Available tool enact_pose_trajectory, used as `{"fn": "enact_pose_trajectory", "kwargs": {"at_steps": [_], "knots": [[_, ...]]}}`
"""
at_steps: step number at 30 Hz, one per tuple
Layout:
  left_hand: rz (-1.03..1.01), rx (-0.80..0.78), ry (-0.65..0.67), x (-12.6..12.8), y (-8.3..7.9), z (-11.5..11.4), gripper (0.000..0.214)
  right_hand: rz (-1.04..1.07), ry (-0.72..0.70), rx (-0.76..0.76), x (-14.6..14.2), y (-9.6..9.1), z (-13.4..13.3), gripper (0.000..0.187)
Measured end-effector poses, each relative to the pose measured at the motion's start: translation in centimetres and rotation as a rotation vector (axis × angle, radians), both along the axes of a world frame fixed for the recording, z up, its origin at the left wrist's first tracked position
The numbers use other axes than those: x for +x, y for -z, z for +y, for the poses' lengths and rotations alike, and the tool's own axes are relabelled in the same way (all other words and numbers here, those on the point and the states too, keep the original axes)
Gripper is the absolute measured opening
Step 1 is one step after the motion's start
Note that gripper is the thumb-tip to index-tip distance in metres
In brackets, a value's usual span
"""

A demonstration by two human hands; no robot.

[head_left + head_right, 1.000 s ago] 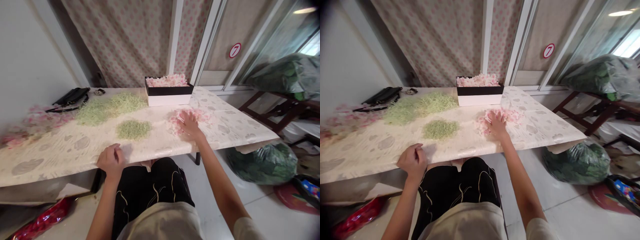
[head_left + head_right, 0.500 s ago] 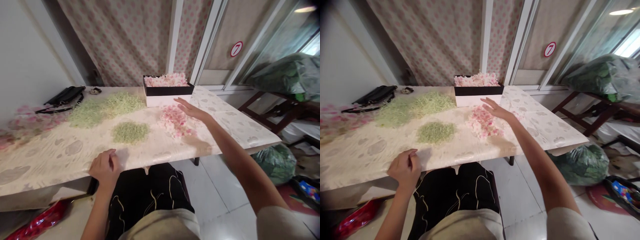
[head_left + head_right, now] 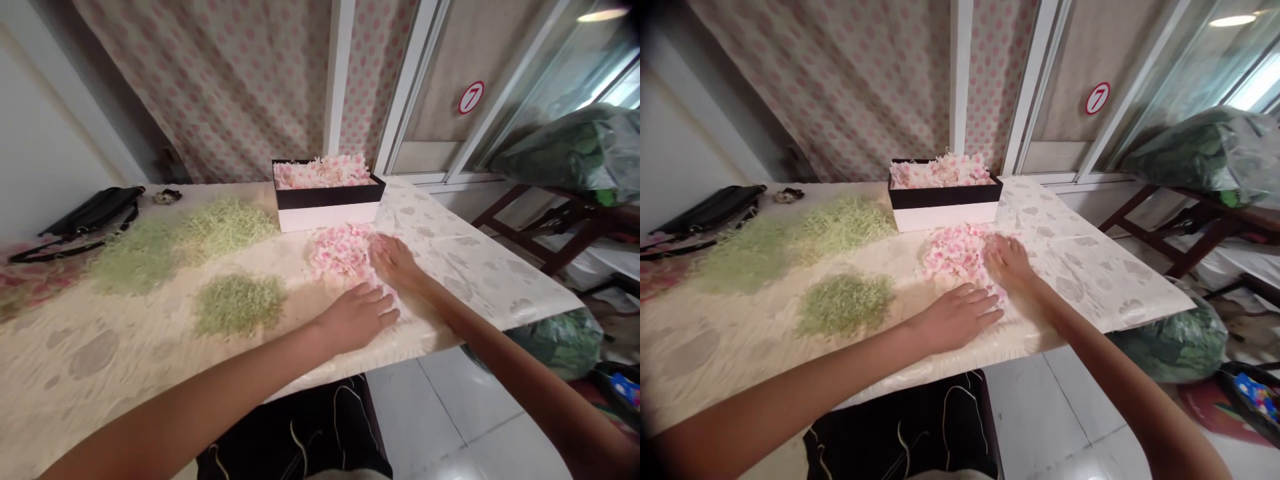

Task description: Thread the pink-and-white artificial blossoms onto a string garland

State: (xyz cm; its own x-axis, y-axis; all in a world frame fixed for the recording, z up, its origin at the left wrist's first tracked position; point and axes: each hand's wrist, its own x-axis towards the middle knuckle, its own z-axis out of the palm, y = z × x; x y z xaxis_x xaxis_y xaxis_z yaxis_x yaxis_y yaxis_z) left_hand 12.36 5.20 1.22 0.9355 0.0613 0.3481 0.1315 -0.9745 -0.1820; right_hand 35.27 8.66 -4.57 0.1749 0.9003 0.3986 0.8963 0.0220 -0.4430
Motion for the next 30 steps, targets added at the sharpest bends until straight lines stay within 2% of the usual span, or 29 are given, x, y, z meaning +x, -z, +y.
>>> {"fn": "enact_pose_trajectory", "kwargs": {"at_steps": [2, 5, 8, 10, 13, 16, 19, 21, 23, 26, 30], "knots": [[0.096, 0.020, 0.026, 1.5, 1.2, 2.5, 0.023, 0.023, -0.069, 0.039, -1.8, -0.1, 1.4, 0.032], [0.166, 0.052, -0.089, 1.5, 1.7, 6.4, 0.026, 0.061, -0.166, 0.071, -3.8, -0.6, 3.9, 0.032], [0.206, 0.072, -0.211, 0.8, 0.7, 9.7, 0.025, 0.079, -0.253, 0.053, -4.9, -1.9, 6.6, 0.032], [0.212, 0.074, -0.273, 0.4, -0.3, 11.2, 0.025, 0.077, -0.314, 0.012, -4.7, -3.6, 8.0, 0.032], [0.189, 0.067, -0.319, -0.3, -2.3, 11.9, 0.027, 0.051, -0.377, -0.067, -2.4, -6.4, 8.0, 0.042], [0.138, 0.066, -0.314, -1.2, -3.5, 10.6, 0.029, -0.016, -0.353, -0.149, 1.1, -7.9, 4.6, 0.042], [0.135, 0.058, -0.232, -1.9, -2.9, 8.0, 0.034, -0.082, -0.350, -0.272, 3.0, -6.8, -1.0, 0.053], [0.163, 0.056, -0.143, -1.7, -1.6, 6.4, 0.037, -0.109, -0.339, -0.314, 2.6, -4.9, -4.4, 0.066], [0.190, 0.064, -0.076, -1.2, -0.2, 5.6, 0.037, -0.138, -0.318, -0.310, 1.3, -3.0, -6.3, 0.071], [0.199, 0.089, -0.090, 0.1, 1.2, 6.2, 0.032, -0.174, -0.320, -0.261, -0.7, -1.4, -6.0, 0.065], [0.202, 0.135, -0.158, 1.1, 1.7, 9.0, 0.022, -0.216, -0.346, -0.177, -2.1, -1.1, -2.1, 0.057]]}}
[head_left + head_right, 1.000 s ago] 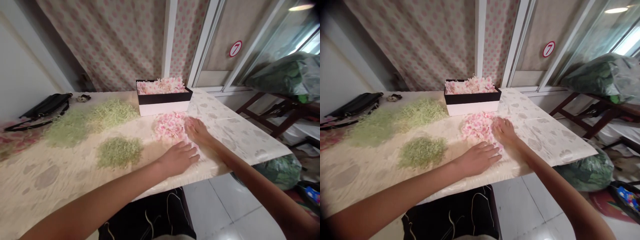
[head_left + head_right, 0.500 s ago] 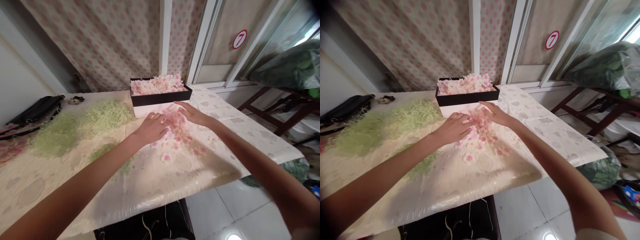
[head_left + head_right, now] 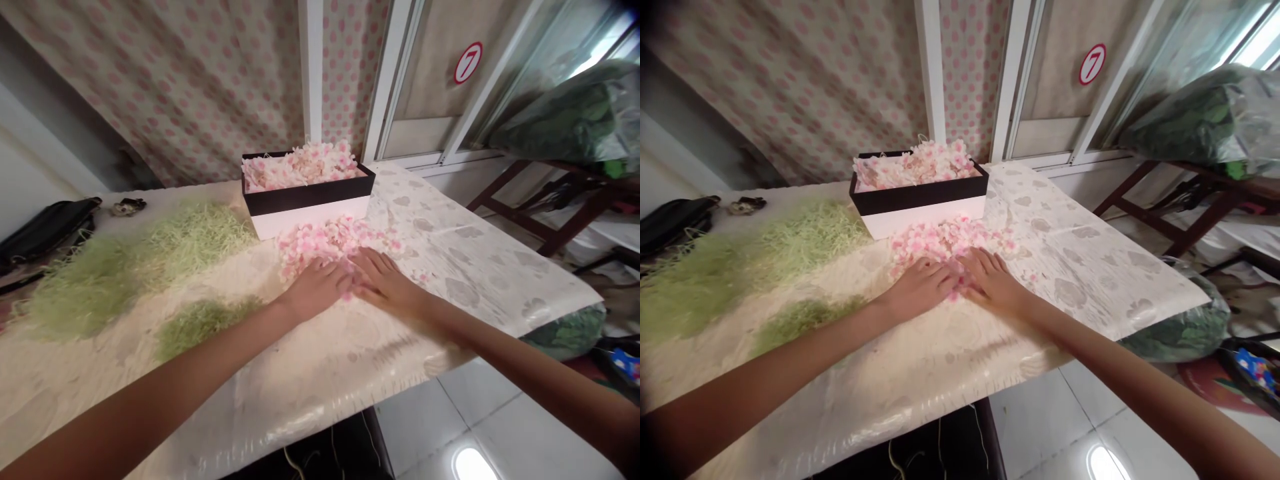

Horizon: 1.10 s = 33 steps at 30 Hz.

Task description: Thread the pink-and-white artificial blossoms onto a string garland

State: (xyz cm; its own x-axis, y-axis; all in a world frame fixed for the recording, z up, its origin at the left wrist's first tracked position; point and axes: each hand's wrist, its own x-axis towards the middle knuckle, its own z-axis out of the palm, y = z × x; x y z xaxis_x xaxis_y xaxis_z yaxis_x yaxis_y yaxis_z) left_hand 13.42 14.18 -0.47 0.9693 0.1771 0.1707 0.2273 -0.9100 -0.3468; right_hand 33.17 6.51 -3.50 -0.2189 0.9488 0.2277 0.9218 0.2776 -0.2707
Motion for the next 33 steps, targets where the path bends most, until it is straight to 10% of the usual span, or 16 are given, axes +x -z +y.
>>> {"fn": "enact_pose_trajectory", "kwargs": {"at_steps": [11, 18, 27, 33], "knots": [[-0.086, -0.054, -0.270, 0.0, -2.8, 4.6, 0.021, 0.004, -0.025, 0.087, -0.2, -1.9, 8.7, 0.040], [-0.157, -0.253, -0.195, -2.0, -6.8, 4.6, 0.024, 0.047, 0.040, 0.167, 3.2, -6.7, 5.7, 0.027], [0.012, -0.342, 0.019, -0.8, -2.7, -1.7, 0.025, -0.026, -0.128, -0.015, -0.7, -4.0, 1.4, 0.022], [0.035, -0.337, -0.055, -3.4, -2.9, 0.4, 0.023, -0.119, -0.107, -0.007, -0.6, -3.3, 1.1, 0.030]]}}
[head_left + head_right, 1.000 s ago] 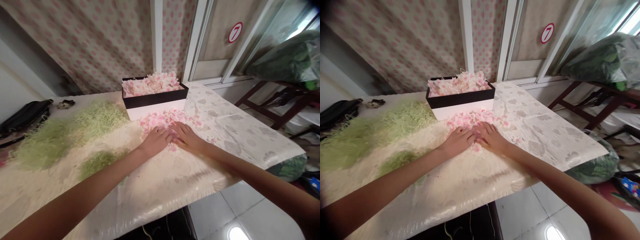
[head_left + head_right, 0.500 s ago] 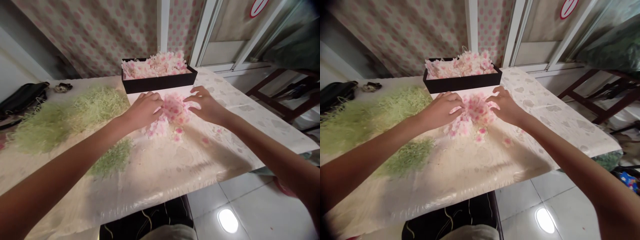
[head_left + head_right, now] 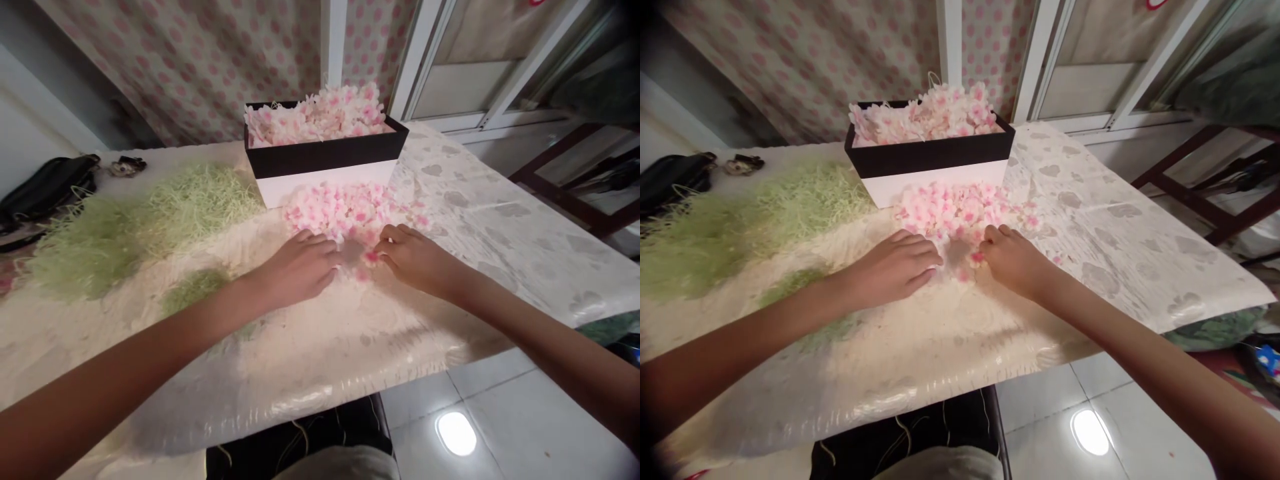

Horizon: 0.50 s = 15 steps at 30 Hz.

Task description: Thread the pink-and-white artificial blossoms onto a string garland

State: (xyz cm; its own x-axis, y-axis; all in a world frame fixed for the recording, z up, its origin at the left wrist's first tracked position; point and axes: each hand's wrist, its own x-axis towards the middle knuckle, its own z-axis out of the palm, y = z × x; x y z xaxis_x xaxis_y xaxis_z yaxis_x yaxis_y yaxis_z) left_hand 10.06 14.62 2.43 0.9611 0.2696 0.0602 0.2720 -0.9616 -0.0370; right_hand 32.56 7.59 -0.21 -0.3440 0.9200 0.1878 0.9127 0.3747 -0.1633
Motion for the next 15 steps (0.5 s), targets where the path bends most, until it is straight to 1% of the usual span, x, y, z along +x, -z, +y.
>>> {"fn": "enact_pose_trajectory", "kwargs": {"at_steps": [4, 6, 8, 10, 12, 13, 15], "knots": [[0.023, -0.002, -0.035, -2.4, -0.6, 2.8, 0.020, 0.008, 0.032, 0.034, -0.1, -0.6, -0.6, 0.033], [0.027, 0.015, -0.053, -2.8, -0.6, 3.9, 0.021, 0.046, 0.004, 0.021, -0.8, -0.7, -0.9, 0.032], [0.015, 0.052, -0.092, -2.8, -0.5, 4.5, 0.024, 0.086, -0.058, -0.028, -1.6, -0.7, -1.3, 0.024], [-0.015, 0.100, -0.143, -2.6, -0.5, 4.5, 0.028, 0.108, -0.096, -0.070, -2.3, -0.6, -1.7, 0.014], [-0.039, 0.132, -0.156, -2.2, -0.3, 4.0, 0.030, 0.117, -0.088, -0.074, -2.7, -0.3, -2.1, 0.011], [-0.038, 0.136, -0.135, -1.9, -0.2, 3.6, 0.030, 0.122, -0.077, -0.065, -2.8, -0.1, -2.2, 0.014], [-0.007, 0.124, -0.049, -1.3, 0.2, 2.9, 0.028, 0.141, -0.060, -0.040, -2.9, 0.2, -2.6, 0.020]]}}
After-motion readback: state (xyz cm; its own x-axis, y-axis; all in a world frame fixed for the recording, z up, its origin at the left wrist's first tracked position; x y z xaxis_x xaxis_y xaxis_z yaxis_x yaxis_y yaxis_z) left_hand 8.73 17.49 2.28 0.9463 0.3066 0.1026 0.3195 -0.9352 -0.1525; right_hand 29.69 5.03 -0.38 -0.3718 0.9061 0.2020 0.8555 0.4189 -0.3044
